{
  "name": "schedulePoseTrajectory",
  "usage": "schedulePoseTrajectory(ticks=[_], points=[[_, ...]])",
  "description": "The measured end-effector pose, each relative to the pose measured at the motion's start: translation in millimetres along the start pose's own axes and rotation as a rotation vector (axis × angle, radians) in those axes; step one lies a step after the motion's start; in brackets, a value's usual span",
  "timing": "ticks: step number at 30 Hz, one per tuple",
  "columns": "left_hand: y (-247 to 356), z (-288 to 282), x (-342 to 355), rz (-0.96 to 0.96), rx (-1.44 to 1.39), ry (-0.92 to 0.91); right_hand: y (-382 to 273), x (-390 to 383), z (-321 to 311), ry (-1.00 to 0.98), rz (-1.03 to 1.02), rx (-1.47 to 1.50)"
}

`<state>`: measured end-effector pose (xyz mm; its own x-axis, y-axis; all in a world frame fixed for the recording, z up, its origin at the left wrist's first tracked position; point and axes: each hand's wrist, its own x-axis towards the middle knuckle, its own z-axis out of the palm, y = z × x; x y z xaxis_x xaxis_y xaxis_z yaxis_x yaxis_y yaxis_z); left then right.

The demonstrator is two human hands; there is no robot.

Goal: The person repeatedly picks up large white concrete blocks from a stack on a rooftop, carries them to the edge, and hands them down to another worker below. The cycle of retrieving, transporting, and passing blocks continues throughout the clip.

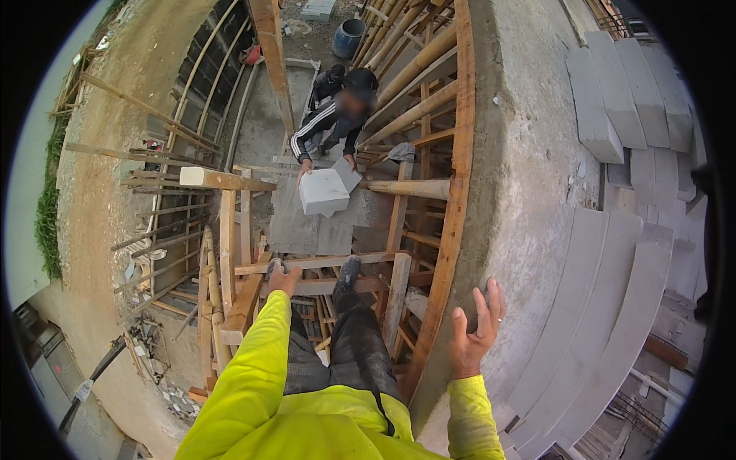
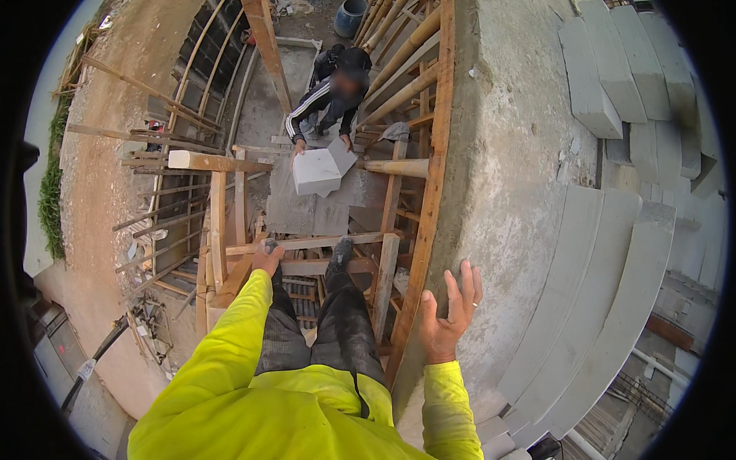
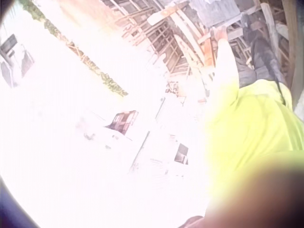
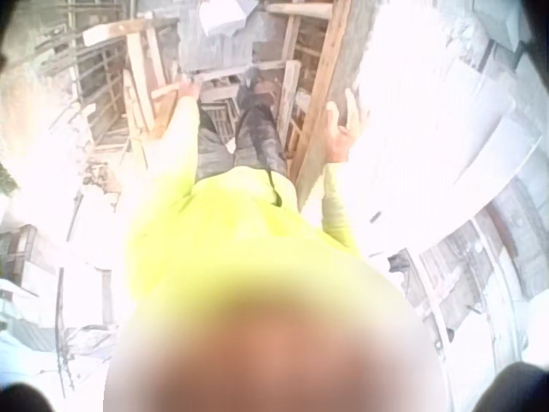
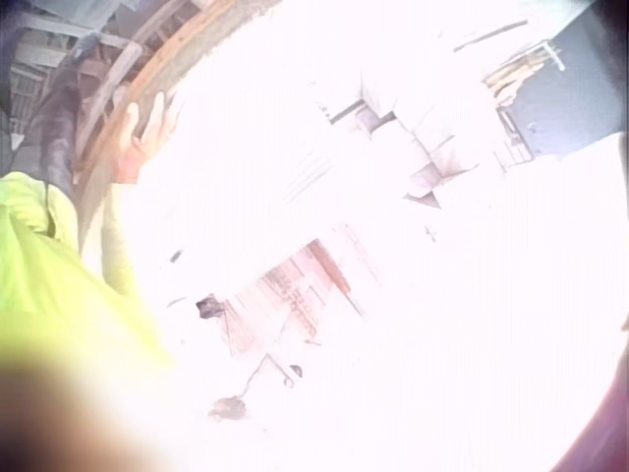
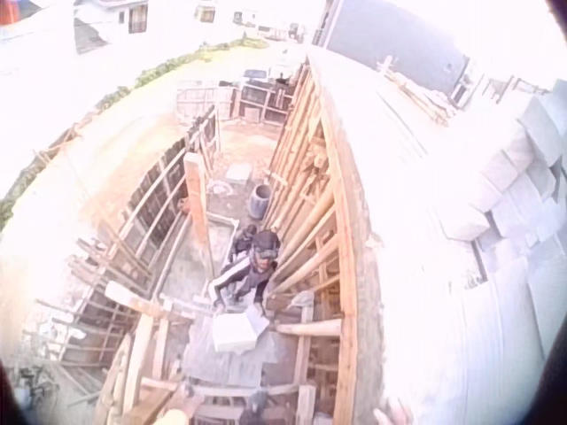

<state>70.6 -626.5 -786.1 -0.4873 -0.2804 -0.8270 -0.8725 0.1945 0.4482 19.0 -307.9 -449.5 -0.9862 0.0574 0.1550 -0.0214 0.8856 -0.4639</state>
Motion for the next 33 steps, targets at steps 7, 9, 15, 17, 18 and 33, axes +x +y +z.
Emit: schedulePoseTrajectory(ticks=[7,9,15,17,18,33], points=[[-1,3,11,-0.277,-0.616,-0.092,-36,-27,128,-0.139,0.372,0.692],[7,4,26,-0.295,-0.703,-0.057,15,-7,215,-0.208,0.872,0.886],[39,24,79,-0.204,-0.906,0.085,108,0,386,-0.777,1.313,1.038],[40,29,84,-0.325,-0.878,0.129,82,-19,423,-0.769,1.207,1.252],[40,30,85,-0.36,-0.865,0.151,66,-30,429,-0.782,1.038,1.028],[278,-81,-188,0.517,-1.178,-0.222,-44,41,14,-0.174,0.073,0.84]])
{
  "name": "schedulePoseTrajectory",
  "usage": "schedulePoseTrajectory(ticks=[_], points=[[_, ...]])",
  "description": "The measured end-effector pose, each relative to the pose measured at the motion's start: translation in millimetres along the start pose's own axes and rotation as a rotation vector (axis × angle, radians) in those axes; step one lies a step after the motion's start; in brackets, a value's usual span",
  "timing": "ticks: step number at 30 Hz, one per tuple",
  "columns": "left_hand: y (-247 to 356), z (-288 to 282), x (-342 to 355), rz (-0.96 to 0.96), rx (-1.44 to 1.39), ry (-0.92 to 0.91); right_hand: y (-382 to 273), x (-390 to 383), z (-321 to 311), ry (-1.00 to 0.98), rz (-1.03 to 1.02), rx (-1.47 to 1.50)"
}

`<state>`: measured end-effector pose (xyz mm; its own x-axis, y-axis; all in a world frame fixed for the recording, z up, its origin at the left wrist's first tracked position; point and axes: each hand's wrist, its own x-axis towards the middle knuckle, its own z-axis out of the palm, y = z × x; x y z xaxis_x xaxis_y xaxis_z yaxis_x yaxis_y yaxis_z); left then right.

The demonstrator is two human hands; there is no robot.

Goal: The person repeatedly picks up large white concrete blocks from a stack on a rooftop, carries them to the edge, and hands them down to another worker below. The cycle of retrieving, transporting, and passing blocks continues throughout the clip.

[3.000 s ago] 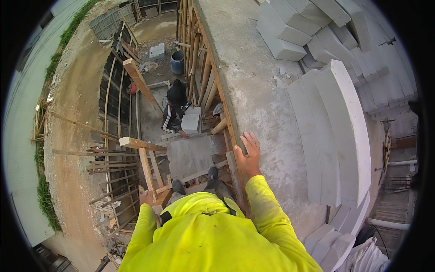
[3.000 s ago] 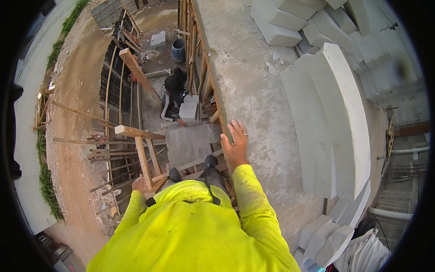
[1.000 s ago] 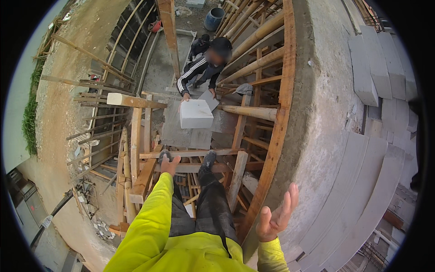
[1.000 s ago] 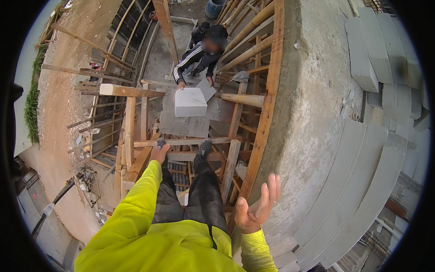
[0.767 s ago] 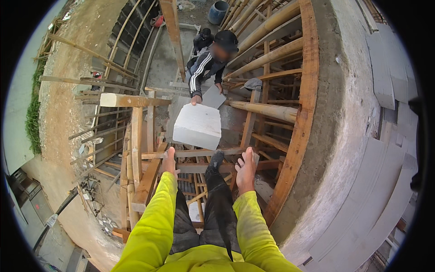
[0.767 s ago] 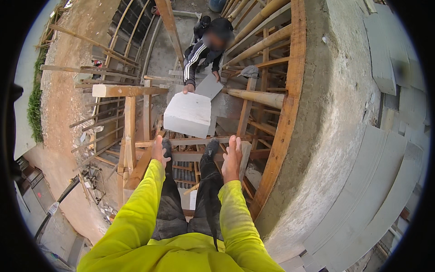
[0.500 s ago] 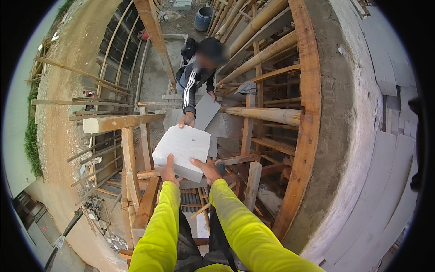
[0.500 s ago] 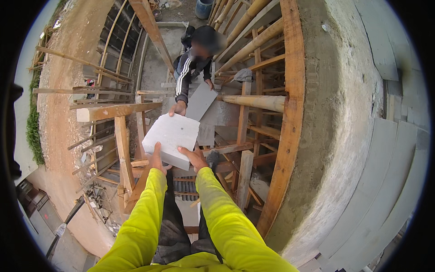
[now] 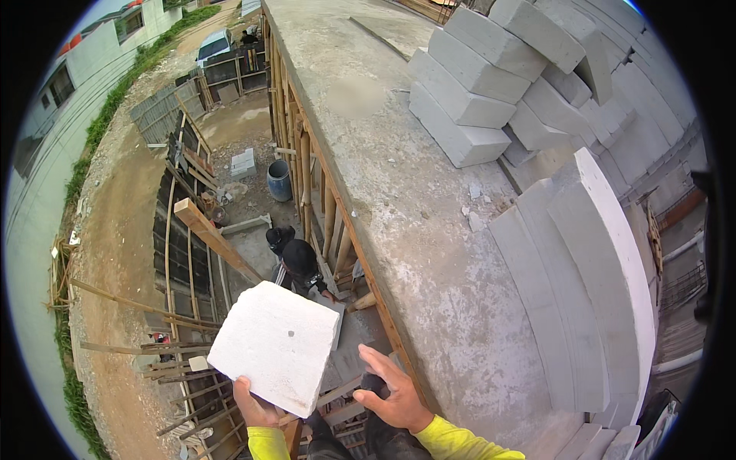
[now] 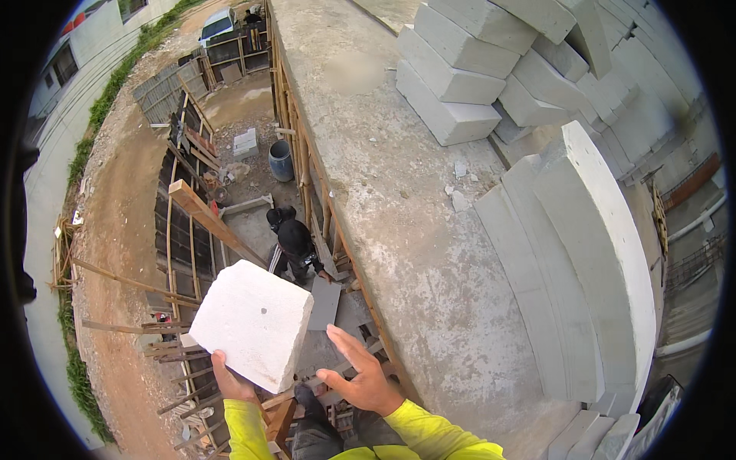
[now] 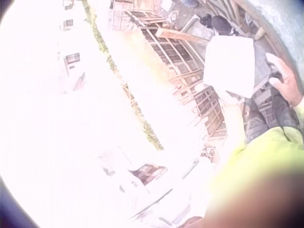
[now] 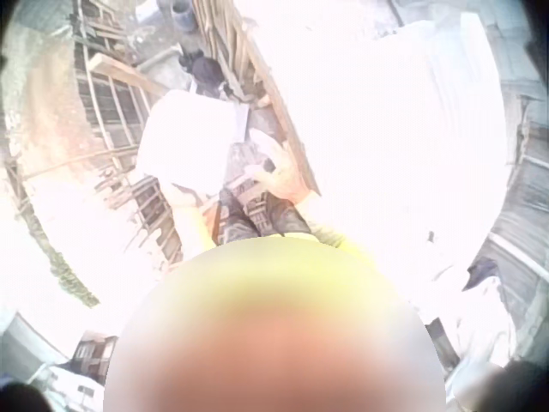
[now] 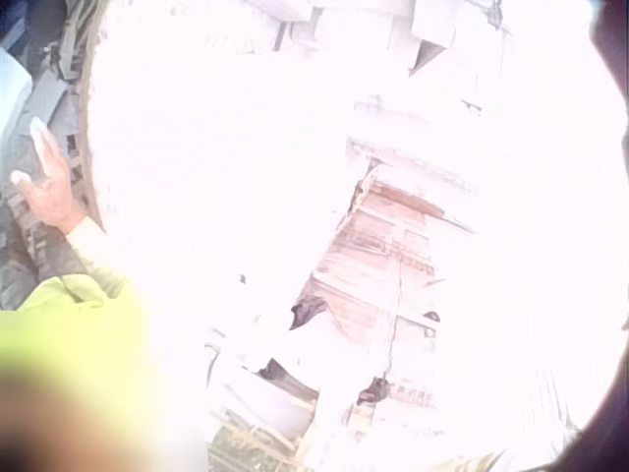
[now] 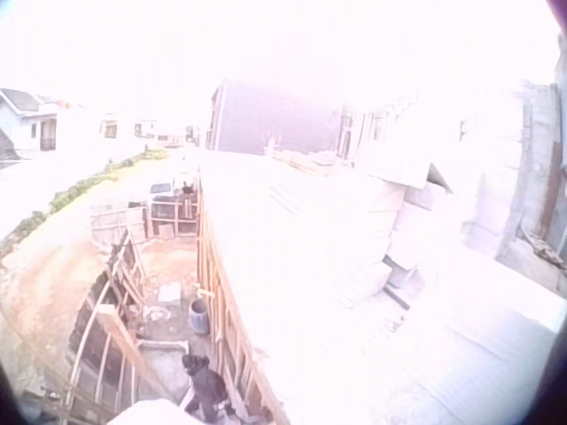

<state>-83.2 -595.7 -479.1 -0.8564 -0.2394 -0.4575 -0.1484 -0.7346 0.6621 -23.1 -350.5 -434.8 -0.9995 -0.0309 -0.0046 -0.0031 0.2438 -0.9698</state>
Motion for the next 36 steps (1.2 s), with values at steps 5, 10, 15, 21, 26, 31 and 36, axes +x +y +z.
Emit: schedulePoseTrajectory(ticks=[5,10,15,21,26,31,36], points=[[15,177,67,0.114,0.045,-0.394,-12,40,-127,0.407,-0.107,-0.808],[-45,360,164,0.033,0.496,-0.405,32,19,-151,0.256,0.114,-0.994],[-181,441,181,0.699,1.065,-0.302,47,12,-155,0.192,0.133,-0.976],[-168,472,229,0.566,0.967,-0.576,41,20,-158,0.17,0.181,-0.957],[-141,419,179,0.522,0.657,-0.569,49,21,-155,0.232,0.144,-0.948],[-138,166,66,0.593,0.564,-0.33,43,17,-150,0.386,0.012,-0.768],[-113,-116,-56,-0.095,1.214,0.31,28,-31,-50,0.135,-0.121,-0.232]])
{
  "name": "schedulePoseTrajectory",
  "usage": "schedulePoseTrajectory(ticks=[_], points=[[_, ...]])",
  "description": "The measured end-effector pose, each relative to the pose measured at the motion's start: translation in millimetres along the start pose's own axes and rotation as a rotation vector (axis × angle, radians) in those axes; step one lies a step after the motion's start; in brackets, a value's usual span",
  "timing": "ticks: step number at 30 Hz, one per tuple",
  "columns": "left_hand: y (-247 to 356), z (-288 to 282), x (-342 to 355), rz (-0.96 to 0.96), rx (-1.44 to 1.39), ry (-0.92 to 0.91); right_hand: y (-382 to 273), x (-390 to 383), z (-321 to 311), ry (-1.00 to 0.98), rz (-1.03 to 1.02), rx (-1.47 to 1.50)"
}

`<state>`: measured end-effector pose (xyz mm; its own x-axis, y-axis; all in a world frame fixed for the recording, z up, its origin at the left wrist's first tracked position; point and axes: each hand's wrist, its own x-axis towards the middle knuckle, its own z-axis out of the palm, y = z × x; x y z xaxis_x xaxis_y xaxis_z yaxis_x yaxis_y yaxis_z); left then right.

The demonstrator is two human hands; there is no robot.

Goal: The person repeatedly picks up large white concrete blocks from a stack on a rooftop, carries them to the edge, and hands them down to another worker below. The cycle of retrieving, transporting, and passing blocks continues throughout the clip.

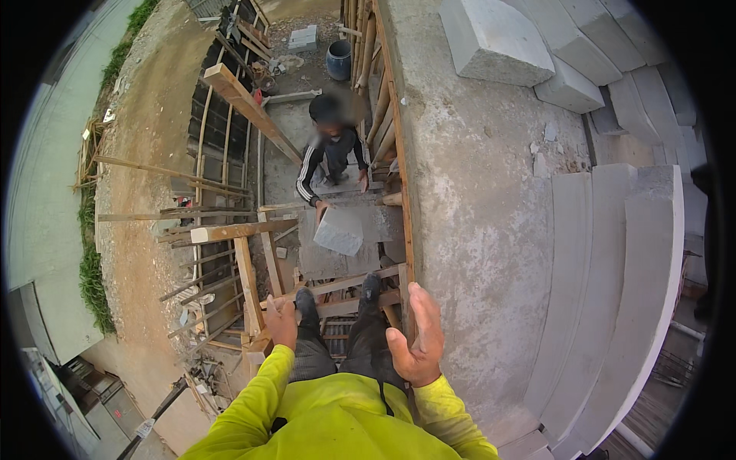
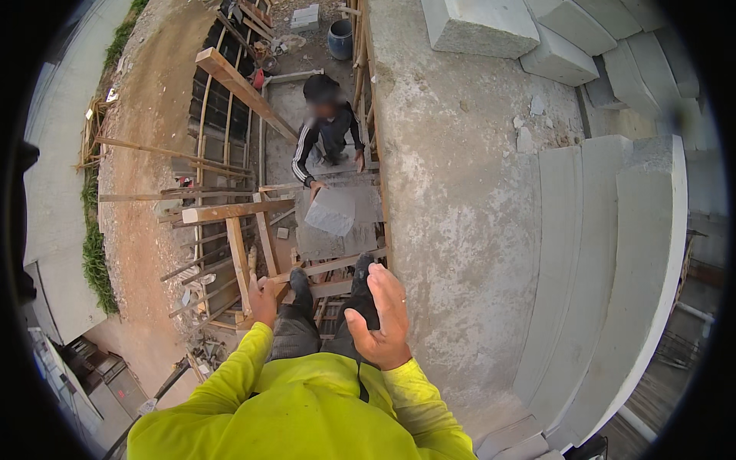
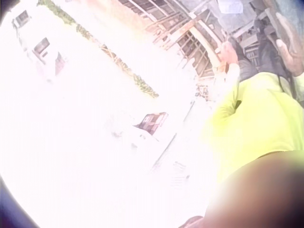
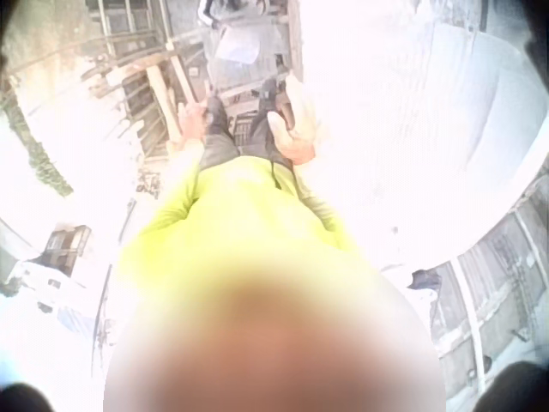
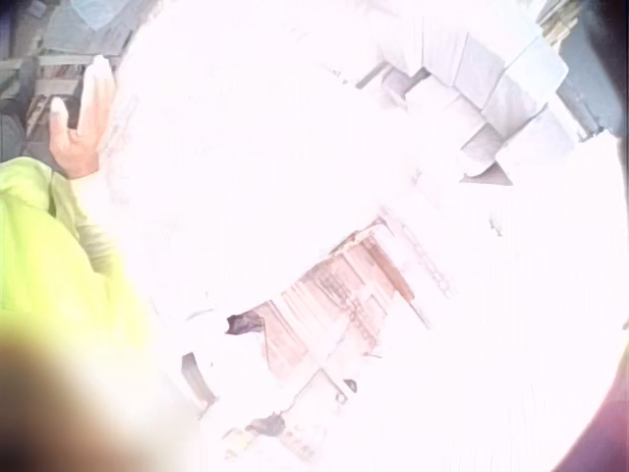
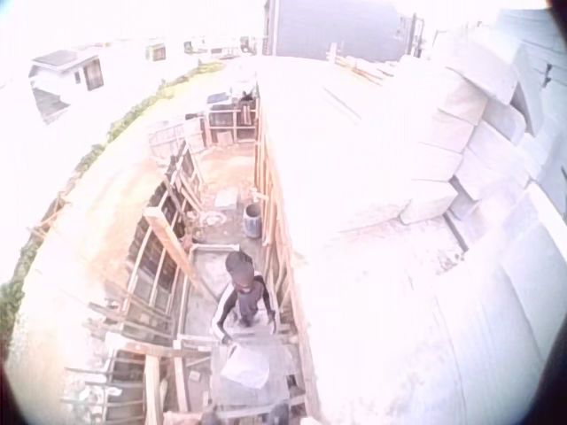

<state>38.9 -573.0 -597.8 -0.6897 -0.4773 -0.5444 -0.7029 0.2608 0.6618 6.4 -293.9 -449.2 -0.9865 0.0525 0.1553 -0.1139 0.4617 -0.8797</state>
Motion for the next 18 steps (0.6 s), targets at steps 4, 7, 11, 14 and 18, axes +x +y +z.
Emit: schedulePoseTrajectory(ticks=[4,7,11,14,18], points=[[-110,-47,12,-0.315,-0.131,-0.059,48,-35,116,0.027,0.569,0.413],[-135,-26,56,-0.3,-0.154,0.031,151,-36,167,0.376,1.35,0.657],[-125,20,142,-0.344,-0.234,0.013,262,-56,217,0.375,1.702,0.63],[-120,50,221,-0.533,-0.327,-0.149,320,-73,262,0.319,1.759,0.889],[-127,95,280,-0.469,-0.269,-0.483,345,-102,295,0.334,1.348,1.364]])
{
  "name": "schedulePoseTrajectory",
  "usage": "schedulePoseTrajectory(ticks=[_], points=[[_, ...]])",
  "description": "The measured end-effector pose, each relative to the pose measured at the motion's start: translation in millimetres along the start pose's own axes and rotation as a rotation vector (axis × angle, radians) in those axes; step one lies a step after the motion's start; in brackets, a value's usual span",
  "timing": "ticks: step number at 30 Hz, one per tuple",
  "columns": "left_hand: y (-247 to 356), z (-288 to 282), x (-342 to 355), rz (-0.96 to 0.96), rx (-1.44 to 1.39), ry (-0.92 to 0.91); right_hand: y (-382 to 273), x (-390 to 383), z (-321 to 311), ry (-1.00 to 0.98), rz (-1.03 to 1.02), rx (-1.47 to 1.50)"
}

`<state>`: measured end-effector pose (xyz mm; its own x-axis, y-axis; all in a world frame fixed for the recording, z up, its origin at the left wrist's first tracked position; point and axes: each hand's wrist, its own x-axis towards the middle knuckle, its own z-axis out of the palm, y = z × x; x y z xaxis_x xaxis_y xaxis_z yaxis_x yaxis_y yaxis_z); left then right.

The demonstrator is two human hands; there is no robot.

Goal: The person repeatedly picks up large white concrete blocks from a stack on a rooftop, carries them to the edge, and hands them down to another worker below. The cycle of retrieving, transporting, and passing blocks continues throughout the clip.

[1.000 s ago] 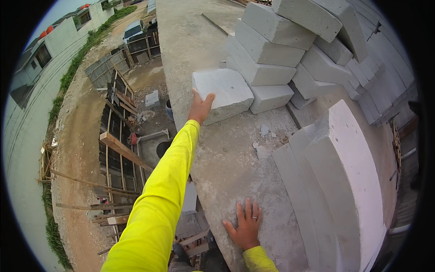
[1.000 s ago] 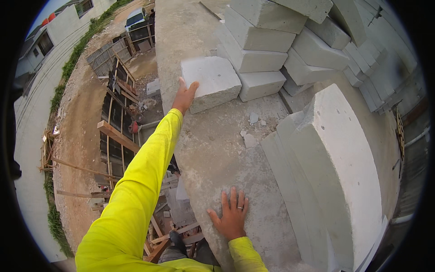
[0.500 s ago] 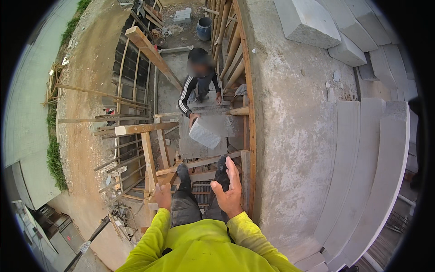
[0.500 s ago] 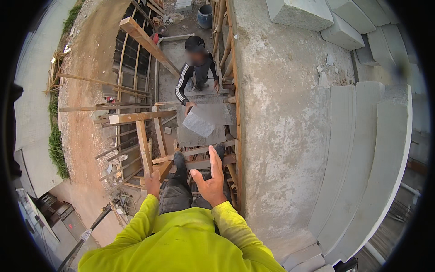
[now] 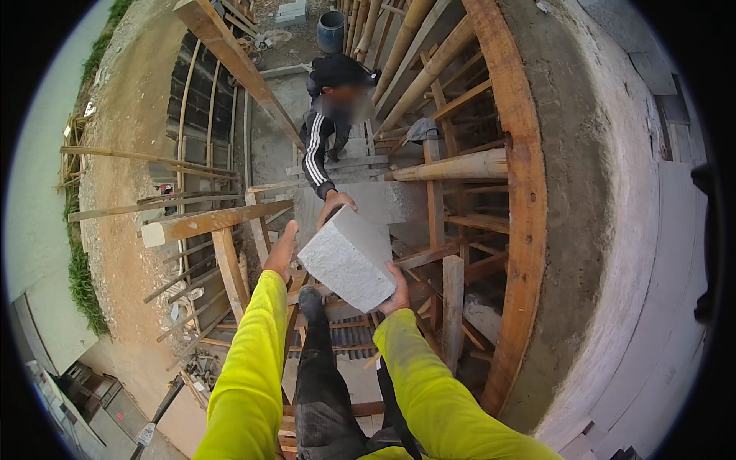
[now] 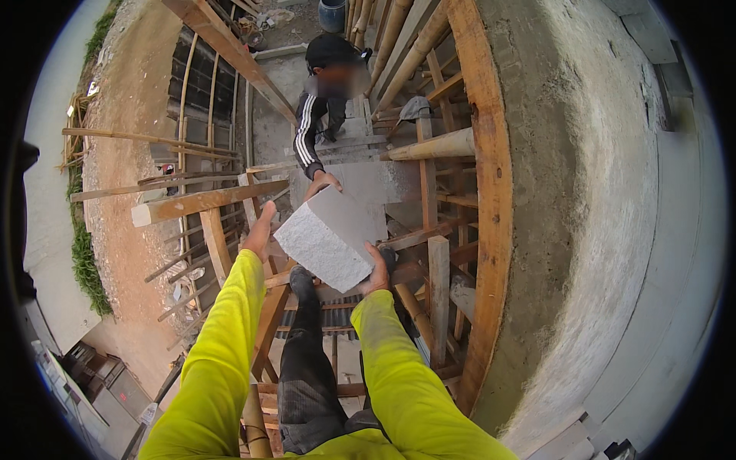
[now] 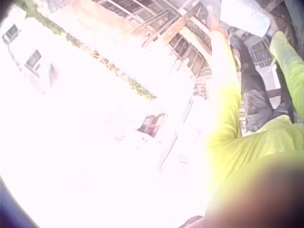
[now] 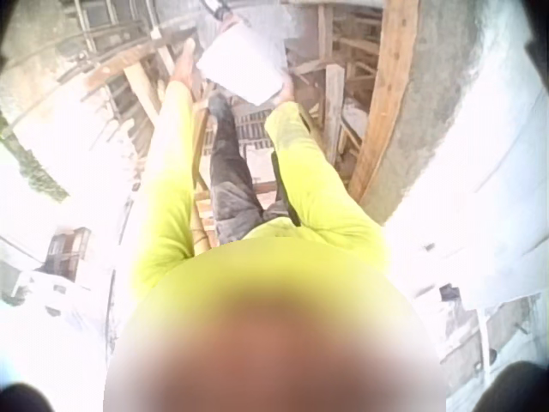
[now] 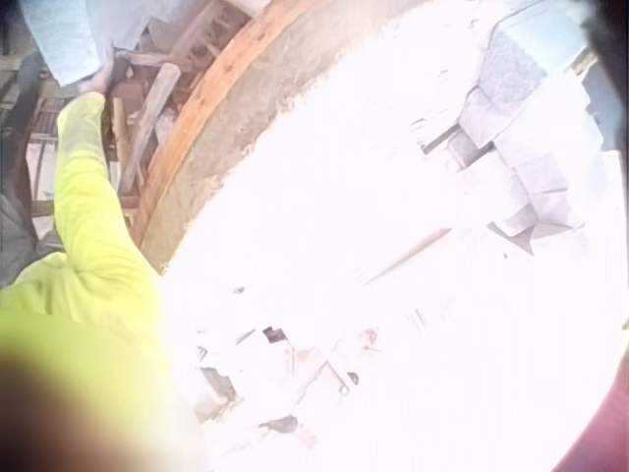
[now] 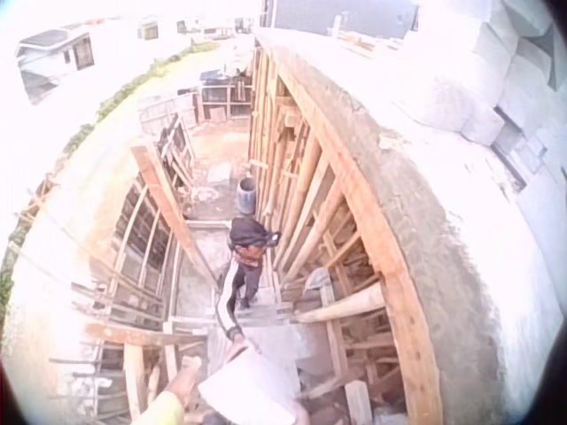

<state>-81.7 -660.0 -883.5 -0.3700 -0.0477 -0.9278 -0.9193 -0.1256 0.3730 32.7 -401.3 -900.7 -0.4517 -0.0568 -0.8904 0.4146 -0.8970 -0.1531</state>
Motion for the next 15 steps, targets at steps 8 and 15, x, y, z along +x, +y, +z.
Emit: schedulePoseTrajectory(ticks=[8,15], points=[[-16,-35,-109,-0.069,-0.261,-0.432,15,-136,33,0.112,-0.123,-0.167],[-33,-63,-334,-0.091,-0.55,-0.308,2,-312,91,-0.096,-0.019,-0.596]])
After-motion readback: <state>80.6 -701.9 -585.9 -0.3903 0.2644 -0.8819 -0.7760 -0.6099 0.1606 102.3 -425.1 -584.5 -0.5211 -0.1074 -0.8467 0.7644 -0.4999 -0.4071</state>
